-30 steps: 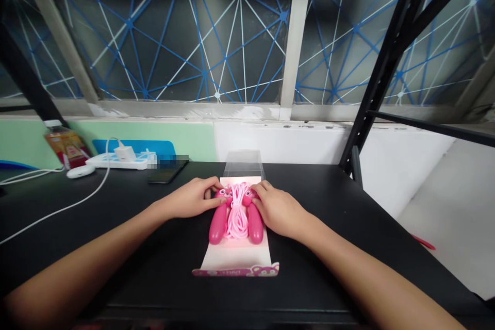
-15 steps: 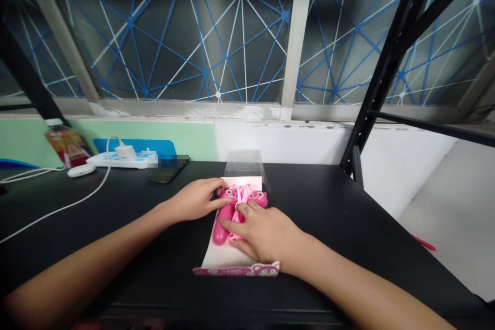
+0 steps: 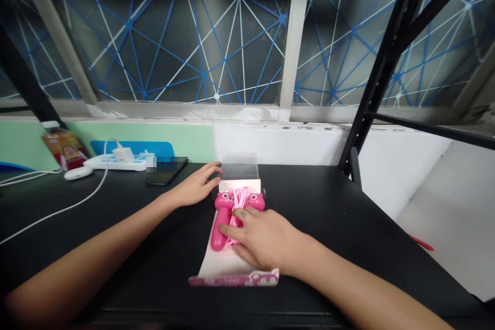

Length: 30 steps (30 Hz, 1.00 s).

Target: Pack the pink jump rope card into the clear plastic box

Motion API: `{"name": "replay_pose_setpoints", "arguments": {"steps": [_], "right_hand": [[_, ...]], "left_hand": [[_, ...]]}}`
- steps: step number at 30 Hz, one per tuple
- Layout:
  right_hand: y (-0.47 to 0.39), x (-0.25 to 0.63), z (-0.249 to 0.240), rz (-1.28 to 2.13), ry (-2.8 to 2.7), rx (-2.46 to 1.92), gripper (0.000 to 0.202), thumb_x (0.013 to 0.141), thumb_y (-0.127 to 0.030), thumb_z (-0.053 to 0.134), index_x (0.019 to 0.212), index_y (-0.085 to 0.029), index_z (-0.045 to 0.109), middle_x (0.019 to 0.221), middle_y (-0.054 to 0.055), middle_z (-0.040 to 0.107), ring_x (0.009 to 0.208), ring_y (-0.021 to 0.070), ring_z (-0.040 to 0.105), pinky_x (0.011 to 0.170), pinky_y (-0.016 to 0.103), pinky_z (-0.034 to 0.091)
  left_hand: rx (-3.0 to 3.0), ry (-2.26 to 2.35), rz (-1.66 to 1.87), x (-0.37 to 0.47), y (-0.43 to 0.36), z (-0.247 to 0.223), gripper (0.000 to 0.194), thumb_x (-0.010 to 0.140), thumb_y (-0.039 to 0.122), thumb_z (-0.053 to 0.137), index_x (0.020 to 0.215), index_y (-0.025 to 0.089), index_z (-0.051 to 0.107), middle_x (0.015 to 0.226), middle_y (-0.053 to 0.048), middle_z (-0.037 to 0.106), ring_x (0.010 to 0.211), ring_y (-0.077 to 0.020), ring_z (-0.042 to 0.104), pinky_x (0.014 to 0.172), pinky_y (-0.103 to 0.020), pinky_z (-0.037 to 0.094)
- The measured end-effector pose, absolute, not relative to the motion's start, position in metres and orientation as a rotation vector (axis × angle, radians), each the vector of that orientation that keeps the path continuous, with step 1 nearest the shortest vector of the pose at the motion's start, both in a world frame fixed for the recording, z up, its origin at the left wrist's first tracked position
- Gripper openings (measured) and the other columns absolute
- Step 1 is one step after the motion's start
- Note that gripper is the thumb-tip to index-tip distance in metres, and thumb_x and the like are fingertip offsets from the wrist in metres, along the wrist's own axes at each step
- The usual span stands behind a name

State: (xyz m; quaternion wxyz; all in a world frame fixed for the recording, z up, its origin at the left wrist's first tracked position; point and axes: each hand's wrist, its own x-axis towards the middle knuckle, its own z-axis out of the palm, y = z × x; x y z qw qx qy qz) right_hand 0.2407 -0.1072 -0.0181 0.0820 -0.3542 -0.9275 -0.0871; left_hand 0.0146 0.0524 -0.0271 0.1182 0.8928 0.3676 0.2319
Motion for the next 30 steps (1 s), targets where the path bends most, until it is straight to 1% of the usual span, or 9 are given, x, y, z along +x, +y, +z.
{"name": "replay_pose_setpoints", "arguments": {"steps": [4, 6, 9, 12, 16, 20, 25, 28, 30], "right_hand": [[-0.113, 0.24, -0.013, -0.189, -2.764, -1.077, 0.037, 0.097, -0.036, 0.043, 0.132, -0.027, 0.052, 0.108, 0.01, 0.061, 0.087, 0.0237, 0.06, 0.06, 0.031, 0.045], [-0.112, 0.241, -0.014, -0.182, -2.75, -1.088, 0.038, 0.097, -0.036, 0.043, 0.134, -0.029, 0.051, 0.111, 0.009, 0.06, 0.089, 0.0237, 0.061, 0.06, 0.031, 0.046], [-0.106, 0.242, -0.02, -0.197, -2.731, -1.091, 0.039, 0.098, -0.034, 0.042, 0.136, -0.031, 0.048, 0.118, 0.01, 0.058, 0.098, 0.0251, 0.061, 0.062, 0.031, 0.049], [-0.103, 0.243, -0.024, -0.233, -2.727, -1.088, 0.038, 0.098, -0.033, 0.043, 0.136, -0.031, 0.049, 0.123, 0.01, 0.058, 0.103, 0.0266, 0.06, 0.064, 0.033, 0.05], [-0.104, 0.243, -0.025, -0.282, -2.732, -1.048, 0.037, 0.098, -0.034, 0.043, 0.133, -0.029, 0.051, 0.122, 0.011, 0.06, 0.099, 0.0265, 0.062, 0.064, 0.034, 0.051], [-0.102, 0.243, -0.027, -0.283, -2.691, -1.107, 0.037, 0.098, -0.031, 0.044, 0.133, -0.03, 0.052, 0.12, 0.009, 0.061, 0.096, 0.0248, 0.063, 0.063, 0.033, 0.052], [-0.086, 0.247, -0.036, -0.43, -2.647, -1.245, 0.044, 0.094, -0.021, 0.048, 0.137, -0.031, 0.049, 0.128, 0.012, 0.058, 0.102, 0.0289, 0.061, 0.061, 0.033, 0.053], [-0.08, 0.248, -0.035, -0.605, -2.614, -1.267, 0.04, 0.094, -0.014, 0.046, 0.133, -0.023, 0.054, 0.125, 0.016, 0.059, 0.105, 0.0305, 0.059, 0.072, 0.039, 0.054], [-0.082, 0.247, -0.032, -0.645, -2.618, -1.21, 0.036, 0.096, -0.014, 0.042, 0.129, -0.018, 0.057, 0.118, 0.017, 0.062, 0.105, 0.0297, 0.058, 0.083, 0.044, 0.051]], "left_hand": [[2.561, 1.032, 0.717, 0.016, 0.052, -0.028, 0.024, 0.089, 0.039, 0.052, 0.105, 0.02, 0.054, 0.135, -0.012, 0.052, 0.112, -0.0256, 0.058, 0.088, -0.038, 0.05], [2.556, 0.981, 0.735, 0.017, 0.05, -0.029, 0.022, 0.085, 0.036, 0.057, 0.1, 0.02, 0.054, 0.126, -0.011, 0.057, 0.105, -0.0239, 0.061, 0.081, -0.035, 0.052], [2.542, 0.946, 0.788, 0.018, 0.048, -0.03, 0.013, 0.083, 0.029, 0.057, 0.092, 0.02, 0.053, 0.121, -0.009, 0.057, 0.101, -0.0216, 0.061, 0.077, -0.031, 0.052], [2.526, 0.968, 0.807, 0.019, 0.048, -0.03, 0.012, 0.082, 0.027, 0.057, 0.09, 0.021, 0.053, 0.115, -0.007, 0.059, 0.097, -0.0203, 0.062, 0.074, -0.03, 0.052], [2.502, 1.04, 0.856, 0.019, 0.05, -0.029, 0.016, 0.078, 0.024, 0.06, 0.093, 0.021, 0.054, 0.105, -0.005, 0.061, 0.086, -0.0186, 0.063, 0.07, -0.03, 0.053], [2.52, 1.001, 0.829, 0.019, 0.047, -0.028, 0.019, 0.079, 0.019, 0.055, 0.097, 0.021, 0.06, 0.107, -0.005, 0.061, 0.091, -0.0189, 0.063, 0.073, -0.03, 0.054], [2.571, 0.939, 0.755, 0.025, 0.026, -0.024, 0.021, 0.082, 0.018, 0.052, 0.099, 0.022, 0.062, 0.109, -0.005, 0.061, 0.09, -0.018, 0.063, 0.076, -0.03, 0.054], [2.637, 0.891, 0.715, 0.03, 0.014, -0.022, 0.025, 0.082, 0.015, 0.05, 0.102, 0.023, 0.062, 0.107, -0.005, 0.061, 0.091, -0.0179, 0.062, 0.079, -0.031, 0.053], [2.655, 0.885, 0.709, 0.031, 0.009, -0.021, 0.026, 0.083, 0.014, 0.049, 0.104, 0.023, 0.061, 0.107, -0.005, 0.061, 0.093, -0.0184, 0.062, 0.079, -0.031, 0.052]]}}
